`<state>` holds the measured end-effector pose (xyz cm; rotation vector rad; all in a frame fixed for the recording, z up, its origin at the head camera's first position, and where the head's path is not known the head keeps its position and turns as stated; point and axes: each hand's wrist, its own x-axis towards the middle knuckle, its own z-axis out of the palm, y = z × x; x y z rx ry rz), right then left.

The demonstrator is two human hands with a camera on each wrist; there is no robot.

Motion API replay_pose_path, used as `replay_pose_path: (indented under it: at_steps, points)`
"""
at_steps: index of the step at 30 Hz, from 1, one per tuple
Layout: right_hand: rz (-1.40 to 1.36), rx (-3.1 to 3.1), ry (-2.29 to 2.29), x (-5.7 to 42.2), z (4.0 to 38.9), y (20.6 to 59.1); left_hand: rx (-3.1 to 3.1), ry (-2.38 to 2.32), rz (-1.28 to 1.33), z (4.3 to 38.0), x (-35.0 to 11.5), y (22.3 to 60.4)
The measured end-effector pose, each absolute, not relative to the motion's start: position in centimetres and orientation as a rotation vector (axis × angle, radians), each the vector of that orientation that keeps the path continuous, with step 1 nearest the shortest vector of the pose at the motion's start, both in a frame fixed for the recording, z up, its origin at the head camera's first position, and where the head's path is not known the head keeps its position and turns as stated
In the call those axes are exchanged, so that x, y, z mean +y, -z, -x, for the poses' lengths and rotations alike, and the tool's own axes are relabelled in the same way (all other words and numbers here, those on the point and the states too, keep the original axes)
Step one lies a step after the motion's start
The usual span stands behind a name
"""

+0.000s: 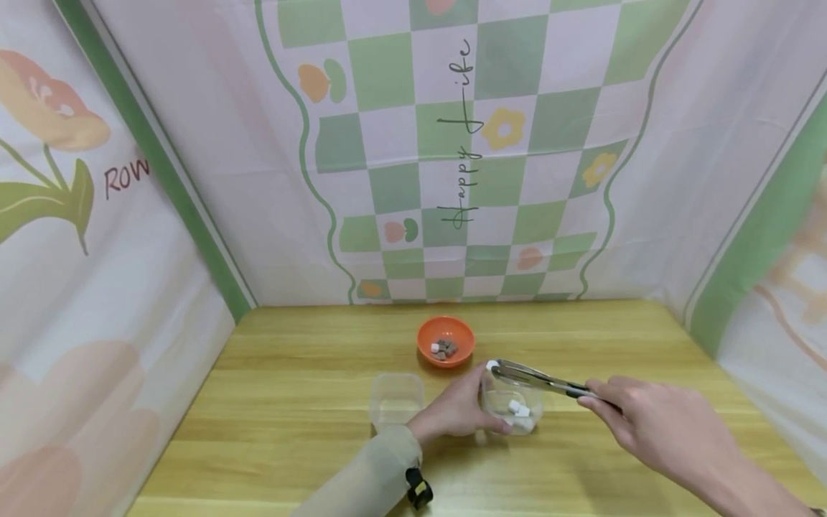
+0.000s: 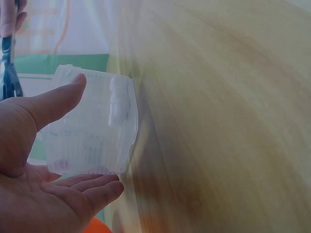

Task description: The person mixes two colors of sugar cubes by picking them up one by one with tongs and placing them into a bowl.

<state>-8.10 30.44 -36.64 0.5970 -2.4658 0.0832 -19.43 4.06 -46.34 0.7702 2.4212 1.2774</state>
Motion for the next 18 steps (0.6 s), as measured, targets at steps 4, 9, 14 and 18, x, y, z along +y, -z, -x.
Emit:
replay_pose_path:
  at_steps: [4,9,14,18]
  points:
    - [-0.609,-2.45,-0.08,30.0,8.5,36.4,2.426,-1.265,-0.747,19.4,3.9,46.3]
    - [-0.623,-2.444,-0.087,29.6,9.2,36.1,2.468,-1.211,-0.717,19.4,4.0,46.3]
    - [-0.629,-2.455,-0.084,29.3,10.2,35.5,2.467,-1.208,-0.712,19.4,4.0,46.2]
    - [-0.615,-2.475,-0.085,28.8,11.0,35.3,2.467,-1.209,-0.708,19.2,4.0,46.0]
